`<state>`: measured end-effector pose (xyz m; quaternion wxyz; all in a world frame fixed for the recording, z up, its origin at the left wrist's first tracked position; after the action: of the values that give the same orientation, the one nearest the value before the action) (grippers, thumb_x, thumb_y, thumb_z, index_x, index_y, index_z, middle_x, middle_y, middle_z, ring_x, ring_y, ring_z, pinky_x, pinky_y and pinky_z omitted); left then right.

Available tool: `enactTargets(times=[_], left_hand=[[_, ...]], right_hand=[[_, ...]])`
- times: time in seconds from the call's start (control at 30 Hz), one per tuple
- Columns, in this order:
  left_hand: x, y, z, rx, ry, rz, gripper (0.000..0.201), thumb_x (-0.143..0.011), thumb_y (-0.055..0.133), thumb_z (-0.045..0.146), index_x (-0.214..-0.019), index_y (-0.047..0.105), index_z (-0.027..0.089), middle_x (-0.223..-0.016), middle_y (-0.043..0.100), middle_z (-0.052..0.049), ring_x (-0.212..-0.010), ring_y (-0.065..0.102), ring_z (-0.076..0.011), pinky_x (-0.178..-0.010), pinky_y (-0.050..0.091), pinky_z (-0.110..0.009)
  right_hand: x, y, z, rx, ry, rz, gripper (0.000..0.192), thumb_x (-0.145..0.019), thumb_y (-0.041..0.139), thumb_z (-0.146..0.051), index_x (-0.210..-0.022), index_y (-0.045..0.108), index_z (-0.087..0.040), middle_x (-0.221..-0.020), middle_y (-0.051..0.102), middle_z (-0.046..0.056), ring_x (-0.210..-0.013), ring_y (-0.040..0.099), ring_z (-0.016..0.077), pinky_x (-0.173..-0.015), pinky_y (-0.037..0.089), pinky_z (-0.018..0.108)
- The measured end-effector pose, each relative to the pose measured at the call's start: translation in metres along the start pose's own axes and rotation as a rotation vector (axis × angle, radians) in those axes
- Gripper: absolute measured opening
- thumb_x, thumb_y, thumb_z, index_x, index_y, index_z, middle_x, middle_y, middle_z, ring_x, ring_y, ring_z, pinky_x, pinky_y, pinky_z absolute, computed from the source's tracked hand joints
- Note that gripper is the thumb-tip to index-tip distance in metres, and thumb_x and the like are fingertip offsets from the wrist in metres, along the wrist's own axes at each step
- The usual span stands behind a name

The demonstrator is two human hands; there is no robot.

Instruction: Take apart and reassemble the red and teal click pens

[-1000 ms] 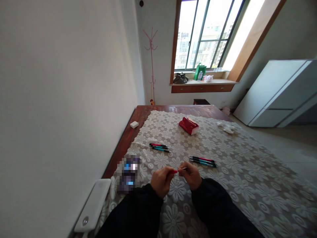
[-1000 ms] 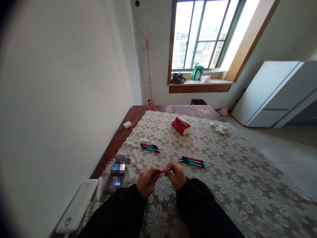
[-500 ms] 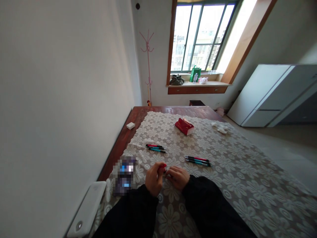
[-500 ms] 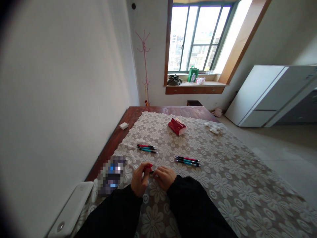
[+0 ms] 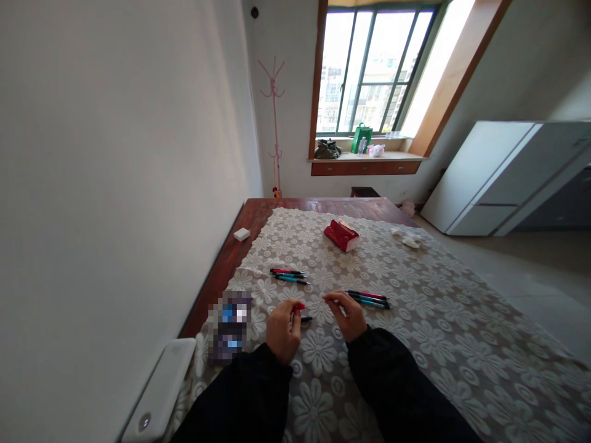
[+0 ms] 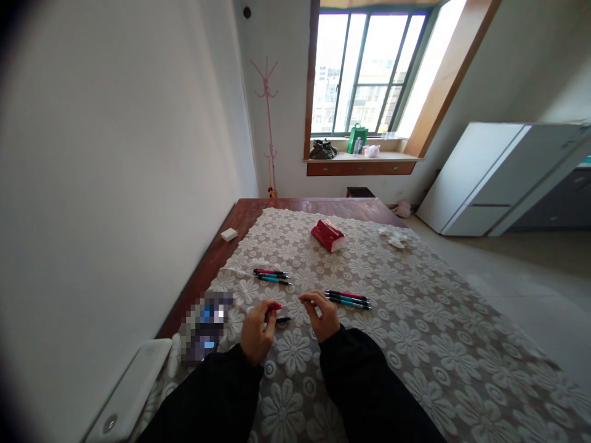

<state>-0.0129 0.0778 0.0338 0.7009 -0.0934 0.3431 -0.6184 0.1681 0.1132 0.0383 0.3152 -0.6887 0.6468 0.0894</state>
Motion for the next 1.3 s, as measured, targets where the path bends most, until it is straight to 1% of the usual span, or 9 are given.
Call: enactTargets(times=[0.07,0.13,0.3,0.57,0.73,0.87,1.0,1.1,1.3], left_hand=[[0.0,0.0,0.001,-0.021,0.003,-0.006,0.019,-0.09,0.045,0.016,-0.096,0.062,0.022,-0.094,0.068,-0.006,-0.088,0.063,-0.0211,-0.073,0.046,-0.03],[0.0,0.0,0.001,-0.035,-0.001,-0.011,0.019,-0.089,0.046,0.014,-0.095,0.062,0.022,-0.094,0.068,-0.005,-0.088,0.062,-0.021,-0.073,0.045,-0.03],[-0.001,0.0,0.001,-0.057,-0.015,-0.019,0.019,-0.089,0.046,0.013,-0.095,0.062,0.022,-0.094,0.068,-0.004,-0.088,0.061,-0.0205,-0.074,0.043,-0.031],[-0.001,0.002,0.006,-0.13,0.01,-0.046,0.019,-0.086,0.048,0.011,-0.093,0.061,0.021,-0.093,0.067,-0.003,-0.09,0.06,-0.0202,-0.077,0.04,-0.032],[-0.001,0.002,0.007,-0.19,-0.001,-0.056,0.02,-0.085,0.048,0.01,-0.094,0.062,0.022,-0.093,0.067,-0.002,-0.092,0.06,-0.0197,-0.08,0.038,-0.033],[-0.001,0.003,0.008,-0.21,0.005,-0.072,0.018,-0.085,0.05,0.011,-0.093,0.061,0.022,-0.093,0.067,-0.002,-0.092,0.059,-0.0201,-0.081,0.037,-0.034],[-0.001,0.003,0.008,-0.224,0.01,-0.074,0.018,-0.085,0.049,0.012,-0.094,0.06,0.022,-0.093,0.067,-0.002,-0.093,0.058,-0.0211,-0.08,0.036,-0.035],[-0.001,0.004,0.008,-0.233,0.014,-0.074,0.017,-0.085,0.049,0.013,-0.095,0.06,0.022,-0.094,0.067,-0.003,-0.093,0.058,-0.0216,-0.08,0.036,-0.035],[0.001,0.006,0.01,-0.248,0.04,-0.075,0.018,-0.084,0.051,0.013,-0.095,0.061,0.023,-0.095,0.068,-0.003,-0.092,0.058,-0.0222,-0.08,0.036,-0.035]], right_hand=[[-0.002,0.0,-0.01,0.04,-0.052,-0.003,0.016,-0.091,0.052,-0.021,-0.092,0.067,-0.021,-0.083,0.065,0.006,-0.076,0.061,0.018,-0.067,0.048,0.029],[-0.002,0.0,-0.017,0.074,-0.084,0.001,0.015,-0.09,0.052,-0.019,-0.092,0.068,-0.02,-0.081,0.063,0.005,-0.069,0.058,0.0166,-0.064,0.047,0.029],[0.001,0.005,-0.019,0.14,-0.116,-0.032,0.018,-0.088,0.051,-0.016,-0.092,0.068,-0.02,-0.08,0.061,0.006,-0.066,0.054,0.0162,-0.058,0.045,0.028],[0.003,0.009,-0.023,0.225,-0.195,-0.058,0.019,-0.088,0.05,-0.014,-0.09,0.068,-0.021,-0.079,0.06,0.007,-0.072,0.056,0.0187,-0.065,0.048,0.031],[0.005,0.012,-0.022,0.26,-0.252,-0.09,0.019,-0.087,0.05,-0.011,-0.089,0.067,-0.02,-0.079,0.059,0.006,-0.072,0.057,0.0178,-0.067,0.049,0.031],[0.006,0.013,-0.016,0.242,-0.242,-0.123,0.019,-0.087,0.051,-0.012,-0.091,0.067,-0.02,-0.08,0.059,0.006,-0.068,0.056,0.0166,-0.064,0.048,0.03],[0.004,0.013,-0.01,0.186,-0.185,-0.159,0.018,-0.089,0.051,-0.013,-0.092,0.068,-0.02,-0.08,0.059,0.006,-0.062,0.054,0.0147,-0.058,0.046,0.028],[0.002,0.013,-0.007,0.157,-0.148,-0.17,0.018,-0.089,0.051,-0.015,-0.093,0.068,-0.02,-0.08,0.06,0.005,-0.061,0.054,0.0145,-0.057,0.046,0.027],[0.003,0.015,-0.006,0.181,-0.168,-0.181,0.018,-0.091,0.053,-0.017,-0.095,0.069,-0.021,-0.08,0.061,0.006,-0.064,0.057,0.0152,-0.058,0.048,0.027]])
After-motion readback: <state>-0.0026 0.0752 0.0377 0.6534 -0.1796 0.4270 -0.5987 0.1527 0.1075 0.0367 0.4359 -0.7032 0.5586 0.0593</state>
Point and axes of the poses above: each hand's wrist, its own x-axis away from the middle knuckle, its own y-axis out of the palm, z = x × y, the point moved 8 cm from there along -x, towards the middle knuckle
